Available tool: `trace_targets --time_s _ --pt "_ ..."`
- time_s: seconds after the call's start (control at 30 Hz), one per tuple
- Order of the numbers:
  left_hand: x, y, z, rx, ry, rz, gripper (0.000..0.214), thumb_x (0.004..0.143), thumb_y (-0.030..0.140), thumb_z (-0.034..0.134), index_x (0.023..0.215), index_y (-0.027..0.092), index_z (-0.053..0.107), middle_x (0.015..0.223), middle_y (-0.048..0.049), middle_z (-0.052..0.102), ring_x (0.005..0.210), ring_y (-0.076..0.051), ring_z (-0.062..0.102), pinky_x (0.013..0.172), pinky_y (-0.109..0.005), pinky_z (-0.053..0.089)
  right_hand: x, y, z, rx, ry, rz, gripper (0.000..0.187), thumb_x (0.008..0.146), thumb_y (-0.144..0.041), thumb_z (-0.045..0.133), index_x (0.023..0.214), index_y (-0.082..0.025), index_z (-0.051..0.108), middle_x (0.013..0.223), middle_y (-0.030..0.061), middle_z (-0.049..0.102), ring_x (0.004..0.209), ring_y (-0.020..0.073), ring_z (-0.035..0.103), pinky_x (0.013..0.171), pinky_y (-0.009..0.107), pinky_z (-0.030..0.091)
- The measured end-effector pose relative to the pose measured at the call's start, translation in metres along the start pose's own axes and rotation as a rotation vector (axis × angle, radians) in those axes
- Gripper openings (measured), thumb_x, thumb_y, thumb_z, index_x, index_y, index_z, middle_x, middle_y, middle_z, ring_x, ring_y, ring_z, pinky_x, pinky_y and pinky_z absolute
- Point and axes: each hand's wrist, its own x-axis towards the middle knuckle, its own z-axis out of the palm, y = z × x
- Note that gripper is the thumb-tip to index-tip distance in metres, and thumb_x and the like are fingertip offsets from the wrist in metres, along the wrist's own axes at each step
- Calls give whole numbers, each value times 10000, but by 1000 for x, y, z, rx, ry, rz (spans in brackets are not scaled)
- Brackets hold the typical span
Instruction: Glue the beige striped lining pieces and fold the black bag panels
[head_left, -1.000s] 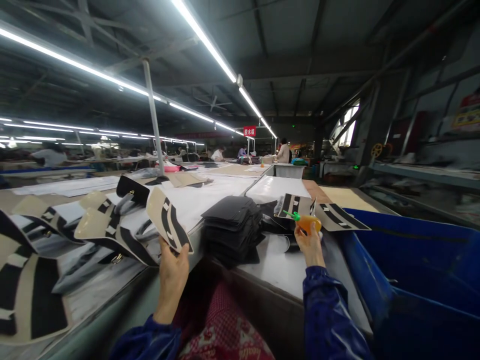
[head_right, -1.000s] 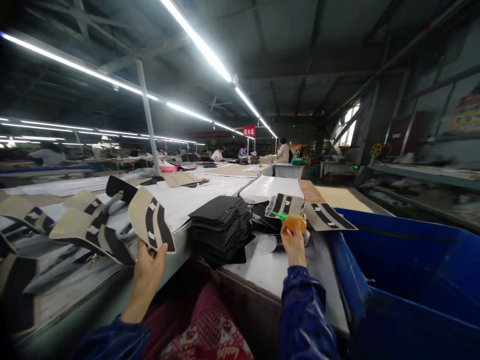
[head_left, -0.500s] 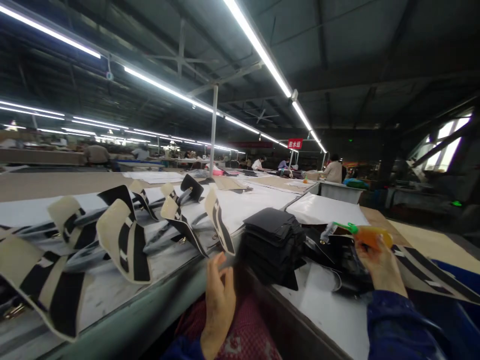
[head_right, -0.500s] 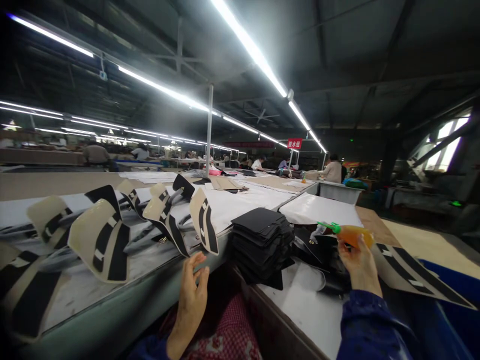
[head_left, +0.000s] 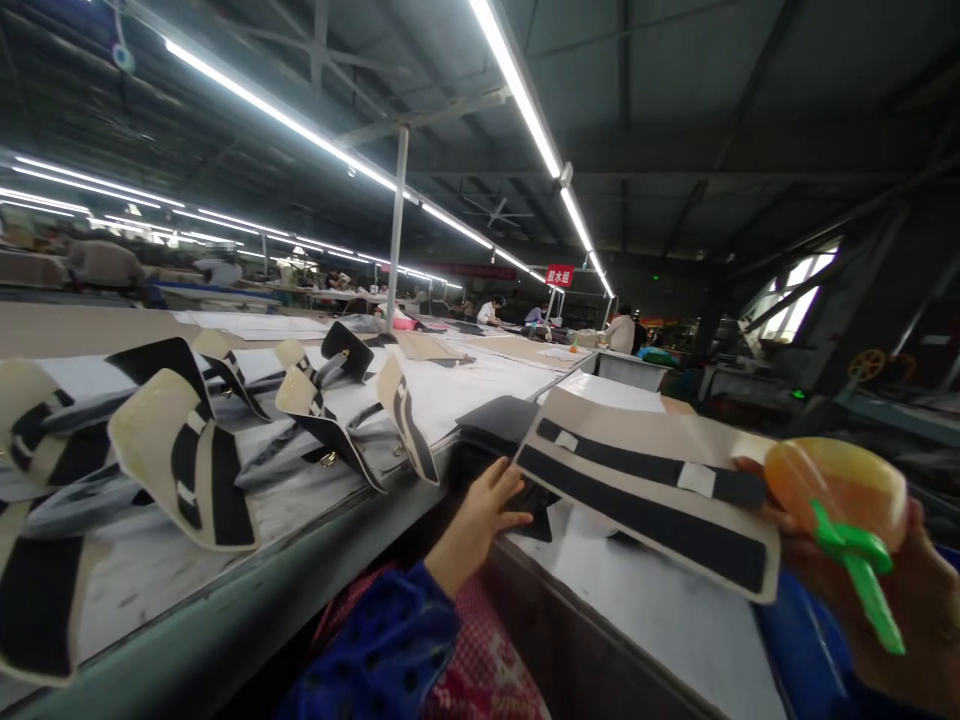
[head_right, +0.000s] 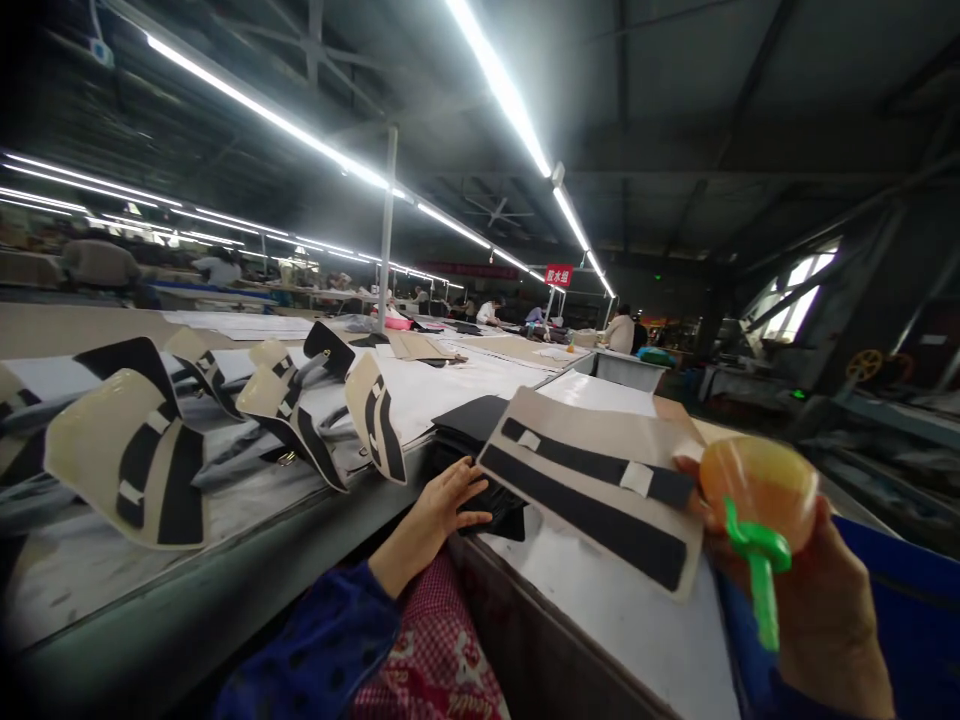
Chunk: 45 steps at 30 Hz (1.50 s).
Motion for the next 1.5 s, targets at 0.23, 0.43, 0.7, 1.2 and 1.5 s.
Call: trace_targets --time_s 0.23,0.43,0.7,1.2,1.5 --pt "7 6 -38 -60 -159 -288 410 939 532 602 1032 136 652 784 -71 680 763 -250 735 683 -418 631 -20 51 -32 175 71 265 582 795 -578 576 1238 -207 647 1195 244 685 466 173 593 369 317 531" --pt "19 -40 -36 97 -8 -359 92 966 225 645 971 133 644 869 -4 682 696 -130 672 648 -290 596 -14 86 -52 265 88 357 466 920 -420 505 1320 -192 579 1154 196 706 574 200 677 441 338 573" --pt "-21 -77 -20 132 25 -467 185 905 -16 588 1009 133 626 842 12 685 705 -144 692 651 -301 602 9 98 -89 440 134 120 389 863 -333 721 1208 -198 606 1138 89 705 912 167 728 679 206 620" --pt "-28 -109 -27 122 112 -587 253 962 243 652 1198 159 617 1084 -55 682 840 -172 687 709 -335 604 -1 240 -70 534 92 366 343 773 -433 824 1011 -233 680 930 -6 753 838 188 731 983 517 552" --pt "5 -139 -39 47 -33 -852 235 974 315 642 1137 146 650 1066 -59 696 835 -168 689 713 -331 599 2 240 -78 504 63 397 416 765 -473 823 1062 -221 676 998 22 758 867 178 732 937 436 585"
